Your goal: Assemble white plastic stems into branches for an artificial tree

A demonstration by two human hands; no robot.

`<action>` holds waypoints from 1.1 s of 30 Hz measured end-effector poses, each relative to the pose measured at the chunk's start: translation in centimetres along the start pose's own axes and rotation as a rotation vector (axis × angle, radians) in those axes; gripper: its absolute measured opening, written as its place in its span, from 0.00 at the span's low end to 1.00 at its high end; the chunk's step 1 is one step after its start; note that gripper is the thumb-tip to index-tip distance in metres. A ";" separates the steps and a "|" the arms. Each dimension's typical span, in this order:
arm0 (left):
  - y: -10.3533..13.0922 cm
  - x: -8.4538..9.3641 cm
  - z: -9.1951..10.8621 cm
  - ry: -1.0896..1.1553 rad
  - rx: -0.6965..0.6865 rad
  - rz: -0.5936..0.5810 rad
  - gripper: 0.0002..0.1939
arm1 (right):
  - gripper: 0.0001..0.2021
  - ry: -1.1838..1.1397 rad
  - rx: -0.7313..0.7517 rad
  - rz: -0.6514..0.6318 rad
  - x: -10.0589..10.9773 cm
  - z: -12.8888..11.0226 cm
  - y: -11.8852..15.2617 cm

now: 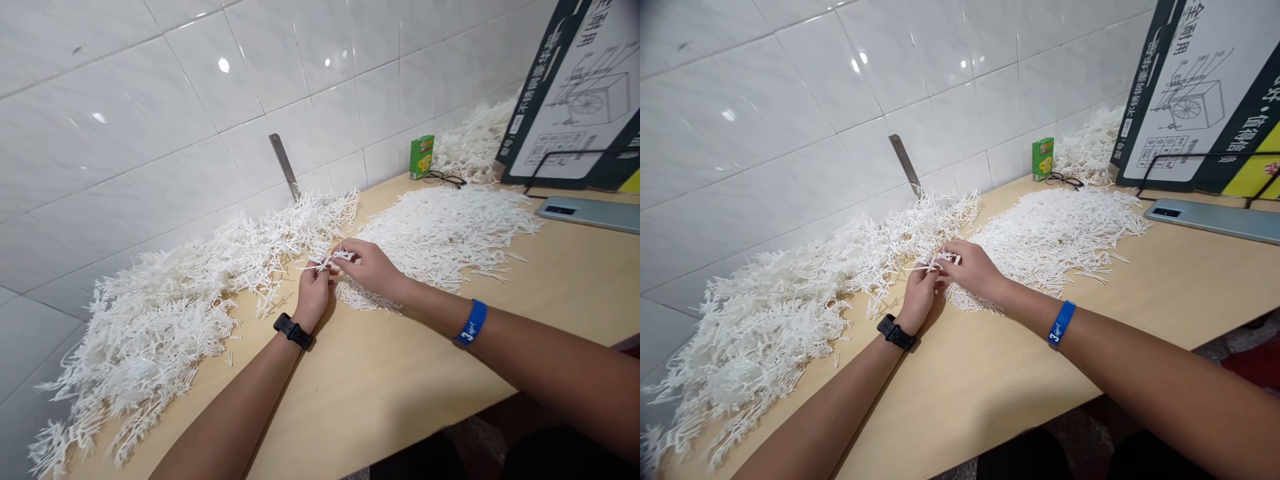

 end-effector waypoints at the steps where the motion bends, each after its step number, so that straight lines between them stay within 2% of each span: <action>1: 0.0 -0.1 0.1 0.009 0.000 -0.005 0.04 | 0.08 -0.007 -0.049 0.020 0.3 0.6 -0.1; 5: 0.5 -0.4 1.3 0.044 -0.048 -0.037 0.09 | 0.13 -0.101 -0.171 0.067 0.9 2.3 -0.2; 10: 0.9 0.0 2.3 0.026 -0.107 0.000 0.14 | 0.16 -0.224 -0.281 0.063 0.3 3.4 0.0; 14: 0.9 -0.1 2.5 -0.004 -0.130 -0.012 0.15 | 0.18 -0.231 -0.288 0.042 -0.4 3.3 0.3; 18: 0.7 -1.5 2.4 0.009 -0.100 -0.128 0.20 | 0.18 -0.226 -0.288 -0.033 -1.7 3.3 0.6; 21: 0.7 -2.0 2.2 0.079 -0.068 -0.164 0.24 | 0.19 -0.157 -0.281 -0.049 -1.9 3.2 0.9; 23: 0.6 -1.9 2.0 0.113 -0.049 -0.150 0.25 | 0.18 -0.108 -0.285 0.002 -1.2 3.0 1.1; 25: 0.5 -1.2 1.7 0.120 -0.037 -0.086 0.25 | 0.14 -0.066 -0.266 0.134 0.3 2.3 1.4; 27: 0.4 -0.2 1.3 0.112 -0.021 0.013 0.24 | 0.09 -0.012 -0.174 0.276 1.8 0.6 2.1; 28: 0.4 0.2 1.0 0.107 -0.001 0.049 0.24 | 0.07 0.016 -0.094 0.290 1.8 -0.6 2.4; 29: 0.4 0.3 0.6 0.105 0.024 0.065 0.24 | 0.05 0.040 0.013 0.246 1.0 -2.1 2.7; 30: 0.3 0.3 0.3 0.102 0.048 0.068 0.24 | 0.06 0.052 0.141 0.134 -0.6 -3.7 3.2; 33: 0.3 -0.1 0.3 0.105 0.049 0.059 0.21 | 0.08 0.079 0.570 -0.359 -7.3 -8.0 7.1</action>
Point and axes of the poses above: each hand's wrist, its own y-axis away from the middle knuckle, its own x-axis out of the back of the hand, z = x × y, the point moved 10 cm from there along -y, towards the middle knuckle, and after that the axes turned 1 degree about -z, right-handed, at the moved point
